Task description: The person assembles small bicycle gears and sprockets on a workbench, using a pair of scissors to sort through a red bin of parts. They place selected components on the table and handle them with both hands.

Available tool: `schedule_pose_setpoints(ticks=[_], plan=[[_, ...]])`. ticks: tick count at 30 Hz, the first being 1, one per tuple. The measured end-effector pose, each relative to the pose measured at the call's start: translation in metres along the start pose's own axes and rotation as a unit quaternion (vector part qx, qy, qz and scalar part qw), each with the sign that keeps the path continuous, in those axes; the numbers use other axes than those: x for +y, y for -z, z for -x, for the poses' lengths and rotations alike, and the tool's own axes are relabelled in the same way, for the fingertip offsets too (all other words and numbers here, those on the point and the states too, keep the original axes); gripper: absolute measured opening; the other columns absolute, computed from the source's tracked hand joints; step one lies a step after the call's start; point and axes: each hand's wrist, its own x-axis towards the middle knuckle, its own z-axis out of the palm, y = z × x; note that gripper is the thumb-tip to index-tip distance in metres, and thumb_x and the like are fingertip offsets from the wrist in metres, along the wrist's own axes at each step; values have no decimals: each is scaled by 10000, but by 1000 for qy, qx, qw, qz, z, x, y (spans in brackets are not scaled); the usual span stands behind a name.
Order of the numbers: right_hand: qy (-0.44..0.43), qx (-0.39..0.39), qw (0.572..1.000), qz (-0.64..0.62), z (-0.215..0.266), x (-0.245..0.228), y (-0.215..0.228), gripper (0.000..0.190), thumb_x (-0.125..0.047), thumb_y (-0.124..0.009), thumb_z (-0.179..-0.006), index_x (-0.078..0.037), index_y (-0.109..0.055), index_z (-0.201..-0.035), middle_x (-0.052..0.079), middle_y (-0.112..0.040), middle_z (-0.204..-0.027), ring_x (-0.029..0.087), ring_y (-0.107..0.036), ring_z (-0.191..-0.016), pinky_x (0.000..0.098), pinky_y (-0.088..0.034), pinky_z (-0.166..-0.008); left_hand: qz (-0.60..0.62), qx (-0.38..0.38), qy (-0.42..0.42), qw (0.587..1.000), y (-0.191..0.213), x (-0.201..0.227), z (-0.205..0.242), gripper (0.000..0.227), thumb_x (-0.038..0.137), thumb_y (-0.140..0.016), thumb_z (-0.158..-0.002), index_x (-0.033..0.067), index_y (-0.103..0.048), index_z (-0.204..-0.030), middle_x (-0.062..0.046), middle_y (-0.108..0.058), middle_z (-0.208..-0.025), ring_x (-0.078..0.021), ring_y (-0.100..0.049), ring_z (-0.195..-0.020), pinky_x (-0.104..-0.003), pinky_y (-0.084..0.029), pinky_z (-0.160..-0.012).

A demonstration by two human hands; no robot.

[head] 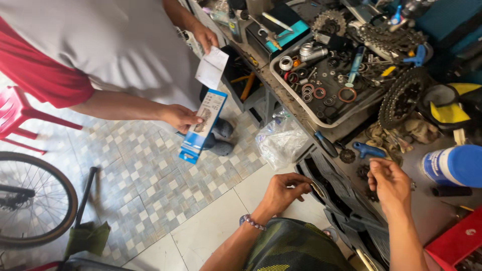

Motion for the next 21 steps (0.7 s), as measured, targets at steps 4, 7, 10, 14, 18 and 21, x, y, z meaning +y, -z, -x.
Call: schedule_pose_setpoints(ticks=[4,7,10,14,18,21], plan=[[-47,-28,991,-121,-1,-1,2,165,-145,-599,-1062,-47,-674,-1171,29,-603,-817,119,-541,-675,262,-434,-576,0,-9,-18,1000,-12,7,-4,226,94,-706,-960,-43,-724,-1139,-127,-767,-976,-169,-716,-763,-293,-598,-668],[-86,-63,973,-206,3,-1,8,199,-146,-573,-1041,-72,-678,-1193,10,-606,-825,107,-555,-710,263,-450,-605,45,-15,-27,998,-21,11,-5,310,82,-667,-956,21,-628,-1257,-131,-767,-1001,-151,-735,-864,-276,-619,-741],[-108,-77,967,-218,3,2,15,215,-157,-573,-1019,-66,-667,-1190,-3,-603,-813,106,-548,-724,268,-441,-617,30,-29,-54,998,-29,12,-9,192,85,-658,-1006,-28,-659,-1162,-129,-769,-1063,-153,-757,-966,-271,-634,-776],[-127,-58,977,-163,2,6,26,241,-236,-611,-1064,-22,-681,-1149,0,-499,-698,128,-485,-664,279,-379,-570,-44,-30,-36,998,-39,10,-13,153,102,-681,-972,11,-706,-1093,-92,-763,-1012,-155,-727,-895,-298,-611,-761],[-113,-66,983,-129,-1,-4,29,304,-277,-619,-1065,17,-697,-1080,-10,-433,-653,125,-469,-648,277,-369,-559,-81,-1,-136,987,-44,4,-16,142,111,-721,-932,38,-739,-1051,-87,-689,-1105,-171,-683,-939,-325,-595,-806],[-83,-116,987,-68,5,-19,17,293,-268,-613,-1021,-3,-724,-1085,-1,-486,-672,118,-452,-615,273,-364,-537,-109,10,-172,979,-40,-4,-10,151,119,-730,-921,33,-740,-1045,-98,-688,-1115,-182,-683,-931,-321,-581,-815]])
